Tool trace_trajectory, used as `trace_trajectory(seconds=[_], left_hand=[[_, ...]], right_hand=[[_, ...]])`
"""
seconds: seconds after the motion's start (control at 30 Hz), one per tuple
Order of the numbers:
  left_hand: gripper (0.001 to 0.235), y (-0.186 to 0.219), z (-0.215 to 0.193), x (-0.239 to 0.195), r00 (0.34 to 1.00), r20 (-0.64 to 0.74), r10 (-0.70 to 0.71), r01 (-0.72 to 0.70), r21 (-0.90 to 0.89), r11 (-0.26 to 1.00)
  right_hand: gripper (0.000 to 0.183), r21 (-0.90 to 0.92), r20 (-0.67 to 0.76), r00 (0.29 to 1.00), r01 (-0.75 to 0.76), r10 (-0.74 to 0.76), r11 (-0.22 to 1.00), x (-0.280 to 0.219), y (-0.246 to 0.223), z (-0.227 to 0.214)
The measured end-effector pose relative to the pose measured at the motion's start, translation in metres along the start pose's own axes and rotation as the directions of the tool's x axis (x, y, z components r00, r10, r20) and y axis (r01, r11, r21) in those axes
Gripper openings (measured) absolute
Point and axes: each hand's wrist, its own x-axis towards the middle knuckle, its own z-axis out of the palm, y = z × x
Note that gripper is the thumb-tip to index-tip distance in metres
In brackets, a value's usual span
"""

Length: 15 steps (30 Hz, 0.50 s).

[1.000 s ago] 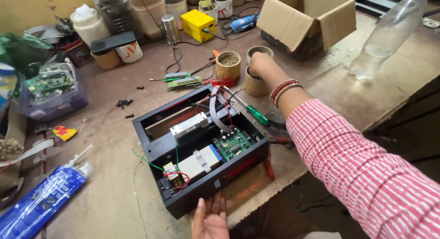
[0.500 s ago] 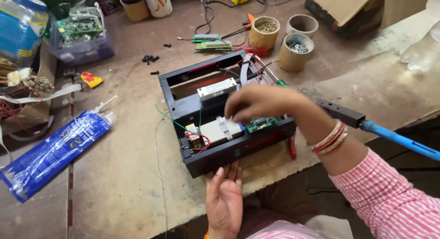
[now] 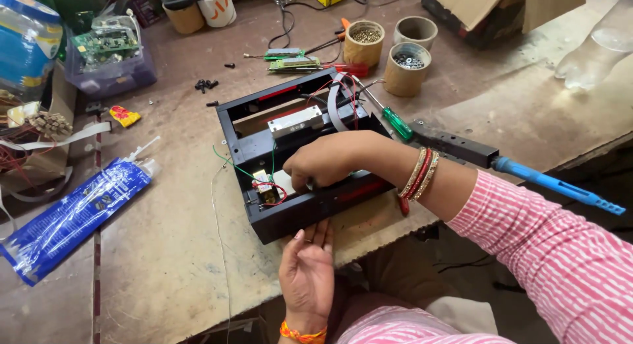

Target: Assemble an electronic device by installing components and connecting wires within a black housing.

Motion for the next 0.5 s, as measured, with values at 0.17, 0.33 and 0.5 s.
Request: trace_trajectory(seconds=[0.17,0.33,0.5], left_hand=[[0.033,-0.001,-0.001,0.000,1.000,-0.006,0.006,-0.006,0.002,1.000],[0.035,0.000,0.000,-0.002,1.000,0.015,0.011,-0.010,-0.013,1.000],[0.041,0.001,0.011,-0.002,0.999,-0.040,-0.013,0.014,0.021,1.000]], right_hand=[[0.027,-0.099,0.049,0.999,0.006,-0.001,0.995,0.008,-0.003,-0.002],[0.033,-0.094,0.061,0.998,0.001,0.005,0.996,0.014,0.001,0.002],[0.037,0.128,0.052,0.992,0.111,-0.118,0.986,0.008,0.009,-0.002]])
